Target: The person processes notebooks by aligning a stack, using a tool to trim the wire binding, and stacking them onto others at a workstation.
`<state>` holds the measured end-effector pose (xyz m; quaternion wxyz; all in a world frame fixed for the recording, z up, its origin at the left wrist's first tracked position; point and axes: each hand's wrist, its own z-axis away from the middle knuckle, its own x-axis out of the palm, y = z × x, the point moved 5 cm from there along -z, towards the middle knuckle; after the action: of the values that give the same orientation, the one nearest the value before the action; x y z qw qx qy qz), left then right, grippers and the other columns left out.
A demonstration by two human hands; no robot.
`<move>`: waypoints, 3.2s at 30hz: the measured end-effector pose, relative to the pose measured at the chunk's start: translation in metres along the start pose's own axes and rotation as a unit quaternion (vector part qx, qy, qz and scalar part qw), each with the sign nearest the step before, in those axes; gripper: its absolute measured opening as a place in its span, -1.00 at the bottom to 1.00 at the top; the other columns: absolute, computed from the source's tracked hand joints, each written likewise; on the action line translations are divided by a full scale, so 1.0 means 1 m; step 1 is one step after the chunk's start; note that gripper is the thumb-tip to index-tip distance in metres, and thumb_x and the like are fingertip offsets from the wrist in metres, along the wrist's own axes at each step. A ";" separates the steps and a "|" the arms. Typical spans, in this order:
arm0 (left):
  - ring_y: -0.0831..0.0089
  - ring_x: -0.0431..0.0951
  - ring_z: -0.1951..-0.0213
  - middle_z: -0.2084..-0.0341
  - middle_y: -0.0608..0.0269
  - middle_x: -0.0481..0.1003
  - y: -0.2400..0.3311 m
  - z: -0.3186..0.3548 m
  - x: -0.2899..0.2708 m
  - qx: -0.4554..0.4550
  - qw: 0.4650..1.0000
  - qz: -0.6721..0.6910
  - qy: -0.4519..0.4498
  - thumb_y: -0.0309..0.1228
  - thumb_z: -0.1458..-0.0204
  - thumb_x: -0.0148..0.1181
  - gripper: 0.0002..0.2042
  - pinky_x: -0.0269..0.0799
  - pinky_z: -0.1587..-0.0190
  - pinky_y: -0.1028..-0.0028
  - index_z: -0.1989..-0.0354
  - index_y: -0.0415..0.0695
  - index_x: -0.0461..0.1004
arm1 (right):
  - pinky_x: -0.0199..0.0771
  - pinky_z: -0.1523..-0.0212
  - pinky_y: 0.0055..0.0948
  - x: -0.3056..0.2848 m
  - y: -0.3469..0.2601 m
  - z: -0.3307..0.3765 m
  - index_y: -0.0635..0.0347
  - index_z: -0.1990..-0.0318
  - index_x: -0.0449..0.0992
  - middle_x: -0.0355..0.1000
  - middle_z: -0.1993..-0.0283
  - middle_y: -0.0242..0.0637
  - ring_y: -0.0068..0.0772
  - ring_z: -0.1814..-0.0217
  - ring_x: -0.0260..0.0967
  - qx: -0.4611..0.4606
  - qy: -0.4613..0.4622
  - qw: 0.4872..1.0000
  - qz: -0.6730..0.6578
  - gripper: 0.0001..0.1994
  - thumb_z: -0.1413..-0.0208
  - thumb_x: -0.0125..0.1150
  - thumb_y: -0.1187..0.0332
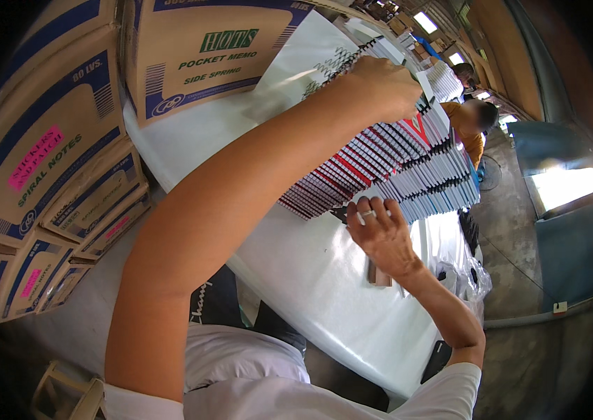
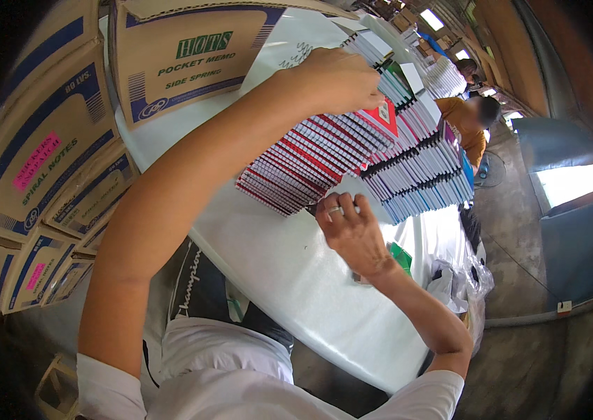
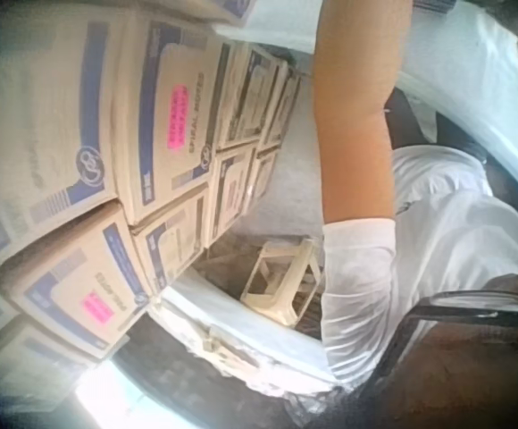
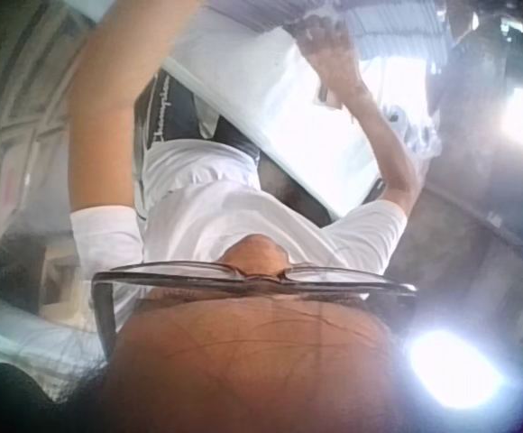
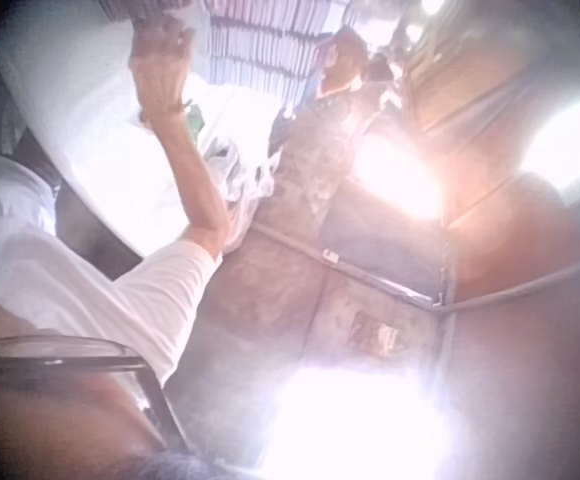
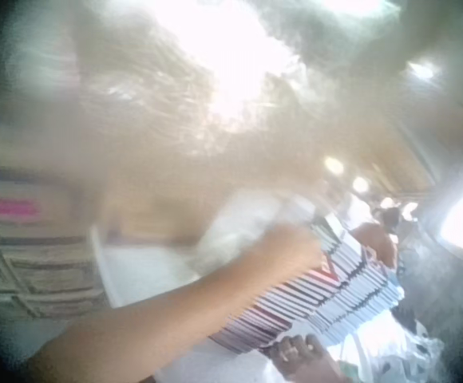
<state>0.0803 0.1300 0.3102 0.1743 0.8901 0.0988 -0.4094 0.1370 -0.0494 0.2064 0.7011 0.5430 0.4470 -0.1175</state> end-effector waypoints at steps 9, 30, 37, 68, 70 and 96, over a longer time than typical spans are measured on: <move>0.05 0.59 0.20 0.35 0.02 0.57 0.003 -0.001 -0.002 -0.025 0.999 -0.011 -0.018 -0.02 -0.12 -0.01 -0.61 0.49 0.13 0.14 0.34 -0.07 0.61 | 0.30 0.03 -0.38 0.001 0.008 0.005 0.14 0.10 0.48 0.27 0.08 -0.36 -0.42 -0.04 0.24 -0.129 0.067 0.985 0.087 -0.72 0.01 0.14 0.35; 0.04 0.59 0.21 0.34 0.03 0.57 0.005 0.000 -0.002 -0.023 0.999 0.005 -0.035 -0.01 -0.14 -0.02 -0.61 0.49 0.13 0.12 0.35 -0.04 0.61 | 0.37 -0.01 -0.37 0.000 0.021 0.017 0.08 0.06 0.48 0.31 0.09 -0.39 -0.45 0.00 0.28 -0.143 0.047 0.982 0.115 -0.71 -0.04 0.22 0.31; 0.04 0.59 0.25 0.37 0.02 0.58 0.000 0.002 -0.002 -0.020 1.000 0.011 -0.012 -0.02 -0.10 0.01 -0.63 0.49 0.15 0.13 0.34 -0.02 0.62 | 0.42 0.26 -0.42 -0.007 0.004 0.005 0.30 0.28 0.56 0.48 0.25 -0.25 -0.39 0.25 0.42 0.042 -0.022 0.999 0.025 -0.81 0.07 0.23 0.41; 0.04 0.59 0.30 0.42 -0.01 0.57 0.003 0.002 -0.004 -0.017 1.000 0.008 0.004 -0.09 -0.11 -0.02 -0.62 0.50 0.19 0.14 0.42 -0.11 0.61 | 0.16 -0.26 -0.36 -0.015 0.036 0.012 -0.02 -0.05 0.39 0.24 -0.02 -0.57 -0.55 -0.19 0.15 -0.137 0.010 0.982 0.126 -0.58 0.03 0.23 0.32; 0.03 0.59 0.31 0.43 -0.01 0.57 0.003 0.000 -0.003 -0.017 1.000 0.000 0.000 -0.09 -0.11 -0.03 -0.62 0.49 0.19 0.13 0.42 -0.12 0.61 | 0.32 -0.16 -0.38 -0.020 0.032 0.012 0.04 0.01 0.46 0.33 0.06 -0.51 -0.50 -0.12 0.26 -0.138 0.048 0.983 0.110 -0.63 0.05 0.24 0.34; 0.02 0.59 0.31 0.42 -0.04 0.56 0.001 0.005 -0.006 -0.019 1.000 0.003 0.017 -0.07 -0.11 -0.01 -0.60 0.49 0.18 0.15 0.41 -0.14 0.62 | 0.38 0.08 -0.43 0.000 0.002 0.007 0.21 0.30 0.53 0.42 0.24 -0.26 -0.40 0.07 0.36 0.079 -0.146 0.981 0.105 -0.82 0.07 0.19 0.35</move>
<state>0.0728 0.1270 0.3116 0.1905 0.8940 0.1066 -0.3914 0.1425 -0.0546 0.2078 0.7225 0.6170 0.2697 -0.1565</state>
